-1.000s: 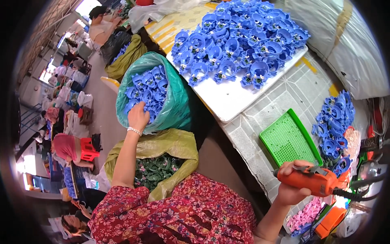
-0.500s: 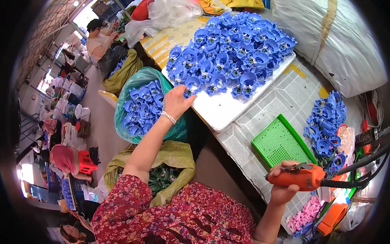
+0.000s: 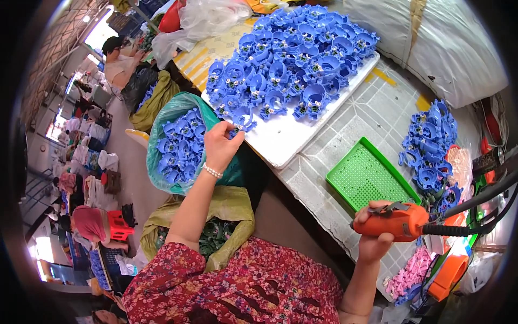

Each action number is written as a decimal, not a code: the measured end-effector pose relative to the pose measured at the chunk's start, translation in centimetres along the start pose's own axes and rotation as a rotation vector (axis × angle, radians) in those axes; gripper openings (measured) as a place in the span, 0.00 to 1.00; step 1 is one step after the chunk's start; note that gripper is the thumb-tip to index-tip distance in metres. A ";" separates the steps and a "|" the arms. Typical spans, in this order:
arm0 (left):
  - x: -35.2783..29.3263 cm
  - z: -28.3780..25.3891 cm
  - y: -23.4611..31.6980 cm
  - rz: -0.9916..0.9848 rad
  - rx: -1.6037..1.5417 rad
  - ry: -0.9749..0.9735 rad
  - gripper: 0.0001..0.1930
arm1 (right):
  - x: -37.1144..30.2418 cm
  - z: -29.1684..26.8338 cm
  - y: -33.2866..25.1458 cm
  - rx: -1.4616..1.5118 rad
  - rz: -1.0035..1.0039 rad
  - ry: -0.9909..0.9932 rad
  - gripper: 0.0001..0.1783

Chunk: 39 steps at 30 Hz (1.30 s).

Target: The person assembles plastic toy casings by retrieving plastic components and fastening screws into them using an electric screwdriver.

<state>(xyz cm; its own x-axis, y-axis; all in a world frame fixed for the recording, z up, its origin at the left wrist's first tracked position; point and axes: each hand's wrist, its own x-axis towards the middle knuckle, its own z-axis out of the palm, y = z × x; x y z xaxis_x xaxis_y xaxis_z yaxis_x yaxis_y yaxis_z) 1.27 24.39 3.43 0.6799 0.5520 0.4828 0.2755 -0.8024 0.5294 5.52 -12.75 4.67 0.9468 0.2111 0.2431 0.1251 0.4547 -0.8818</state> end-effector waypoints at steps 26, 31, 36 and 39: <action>1.8 2.0 2.4 0.002 0.042 -0.522 0.28 | 0.3 -0.4 0.0 -0.029 -0.001 0.038 0.45; 2.0 2.1 3.2 -0.013 -0.008 -0.572 0.26 | 0.3 -1.0 0.2 -0.013 0.017 0.030 0.45; 1.4 2.6 3.6 0.004 -0.179 -0.564 0.29 | 0.5 -1.0 -0.1 -0.016 0.010 0.009 0.45; 0.9 2.6 4.2 -0.062 -0.296 -0.625 0.33 | 0.5 -0.7 -0.4 -0.034 0.015 0.024 0.45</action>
<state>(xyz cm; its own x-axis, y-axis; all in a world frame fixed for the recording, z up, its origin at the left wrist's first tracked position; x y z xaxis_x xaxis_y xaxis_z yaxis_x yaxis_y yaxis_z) 4.84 20.91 4.33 0.9573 0.2891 -0.0001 0.1900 -0.6289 0.7539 6.14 -13.44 4.87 0.9552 0.1969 0.2208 0.1208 0.4216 -0.8987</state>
